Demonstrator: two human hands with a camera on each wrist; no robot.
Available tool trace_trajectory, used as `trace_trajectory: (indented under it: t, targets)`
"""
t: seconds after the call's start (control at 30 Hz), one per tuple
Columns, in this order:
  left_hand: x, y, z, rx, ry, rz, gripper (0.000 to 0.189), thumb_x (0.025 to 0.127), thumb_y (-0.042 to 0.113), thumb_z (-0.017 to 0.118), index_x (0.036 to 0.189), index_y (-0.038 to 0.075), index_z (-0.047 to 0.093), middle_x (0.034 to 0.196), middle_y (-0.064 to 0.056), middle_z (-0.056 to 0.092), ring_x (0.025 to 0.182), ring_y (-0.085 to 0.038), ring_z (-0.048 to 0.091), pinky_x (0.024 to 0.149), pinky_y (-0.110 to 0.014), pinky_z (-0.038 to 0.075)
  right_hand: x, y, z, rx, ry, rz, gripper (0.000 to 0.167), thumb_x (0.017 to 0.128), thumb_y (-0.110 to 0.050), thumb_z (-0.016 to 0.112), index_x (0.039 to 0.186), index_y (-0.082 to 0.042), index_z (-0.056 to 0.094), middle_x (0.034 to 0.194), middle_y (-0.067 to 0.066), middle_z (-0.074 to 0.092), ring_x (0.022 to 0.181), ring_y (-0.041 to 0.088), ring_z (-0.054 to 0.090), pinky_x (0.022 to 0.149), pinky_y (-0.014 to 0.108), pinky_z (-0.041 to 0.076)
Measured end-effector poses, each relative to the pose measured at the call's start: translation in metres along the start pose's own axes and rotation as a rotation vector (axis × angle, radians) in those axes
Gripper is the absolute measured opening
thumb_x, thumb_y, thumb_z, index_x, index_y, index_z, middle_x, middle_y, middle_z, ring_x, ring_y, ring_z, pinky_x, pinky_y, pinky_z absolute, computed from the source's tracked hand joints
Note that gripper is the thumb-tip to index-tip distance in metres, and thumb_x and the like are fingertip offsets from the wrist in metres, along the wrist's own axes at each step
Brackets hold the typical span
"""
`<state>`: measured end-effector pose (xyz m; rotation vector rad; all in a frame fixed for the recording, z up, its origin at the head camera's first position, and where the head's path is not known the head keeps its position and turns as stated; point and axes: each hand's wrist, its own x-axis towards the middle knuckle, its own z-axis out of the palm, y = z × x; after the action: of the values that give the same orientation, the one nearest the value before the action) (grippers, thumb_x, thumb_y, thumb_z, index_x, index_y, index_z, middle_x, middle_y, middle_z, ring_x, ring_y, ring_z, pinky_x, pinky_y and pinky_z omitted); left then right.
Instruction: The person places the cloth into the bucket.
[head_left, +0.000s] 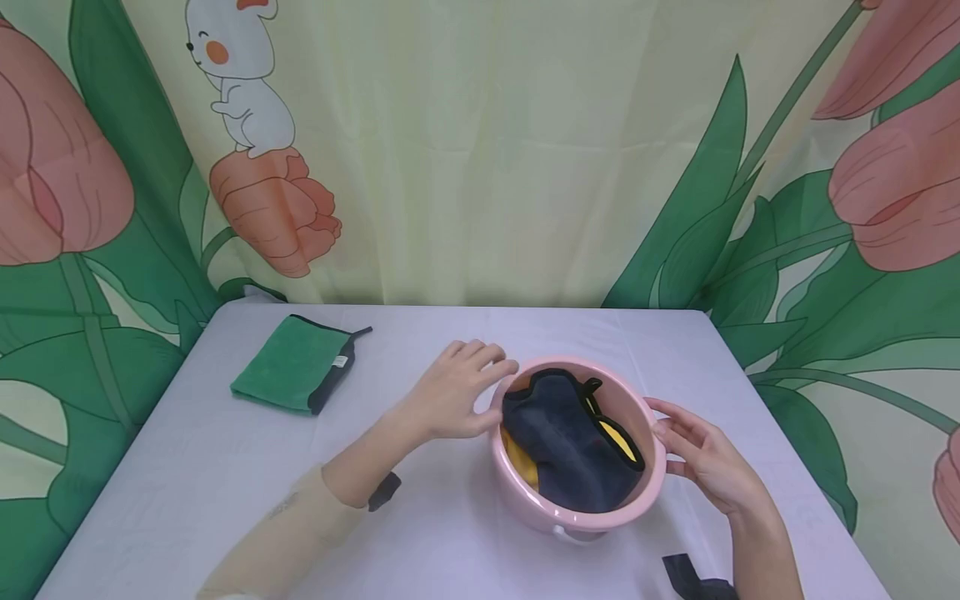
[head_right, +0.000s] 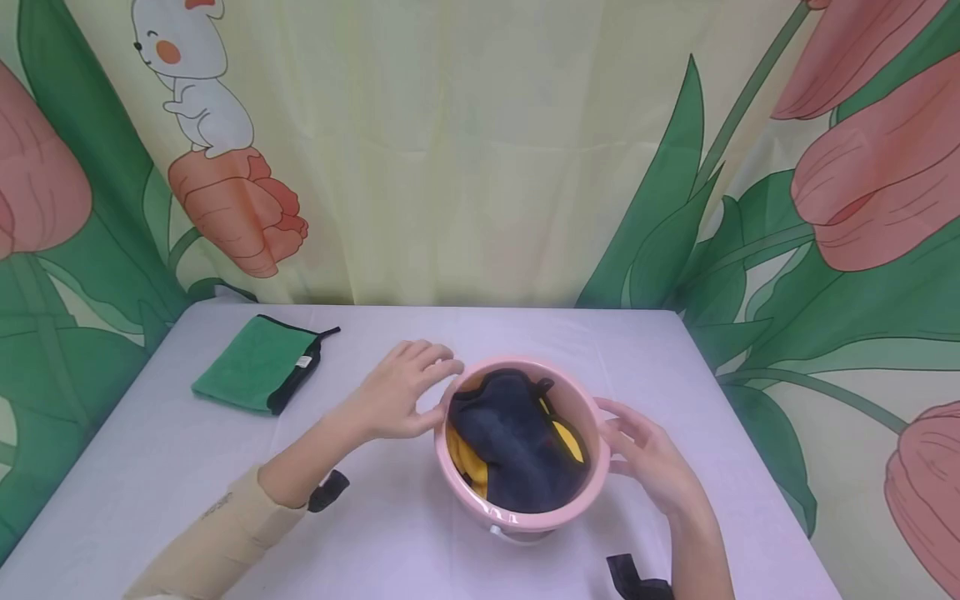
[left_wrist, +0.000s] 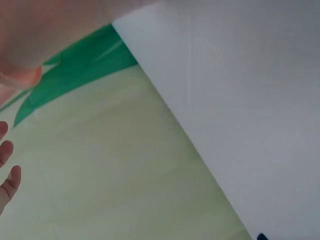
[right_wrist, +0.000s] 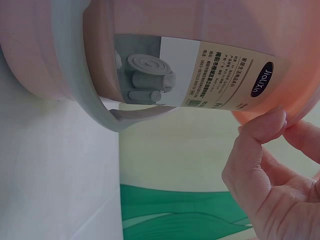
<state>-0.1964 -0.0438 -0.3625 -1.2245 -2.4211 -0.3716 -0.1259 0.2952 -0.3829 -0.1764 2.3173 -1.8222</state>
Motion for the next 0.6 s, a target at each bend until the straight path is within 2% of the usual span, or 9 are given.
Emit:
trace_trajectory:
  t: [0.13,0.3,0.6]
  targets:
    - [-0.022,-0.024,-0.010,0.055,0.019,-0.132,0.043,0.076,0.031,0.058,0.115,0.015,0.058,0.110,-0.004,0.056,0.101,-0.021,0.047,0.087,-0.041,0.039,0.000,-0.001,0.000,-0.011,0.008,0.008,0.039,0.094,-0.008,0.048,0.132,-0.013,0.045,0.091,-0.002,0.057,0.080,0.010,0.059,0.067,0.030,0.054]
    - [-0.051,-0.051,-0.024,0.131,-0.027,-0.288,0.048,0.077,0.031,0.057,0.121,0.012,0.055,0.118,-0.009,0.053,0.110,-0.027,0.045,0.092,-0.049,0.036,0.000,-0.001,0.001,-0.002,0.000,0.003,0.038,0.094,-0.008,0.048,0.130,-0.016,0.046,0.091,-0.003,0.058,0.080,0.009,0.059,0.067,0.030,0.054]
    - [-0.103,-0.099,-0.040,0.142,-0.087,-0.576,0.055,0.078,0.031,0.054,0.129,0.013,0.045,0.130,-0.014,0.043,0.120,-0.034,0.035,0.095,-0.055,0.025,0.000,-0.002,0.001,-0.012,0.009,0.008,0.038,0.094,-0.008,0.047,0.130,-0.017,0.047,0.091,-0.002,0.058,0.081,0.009,0.059,0.067,0.029,0.054]
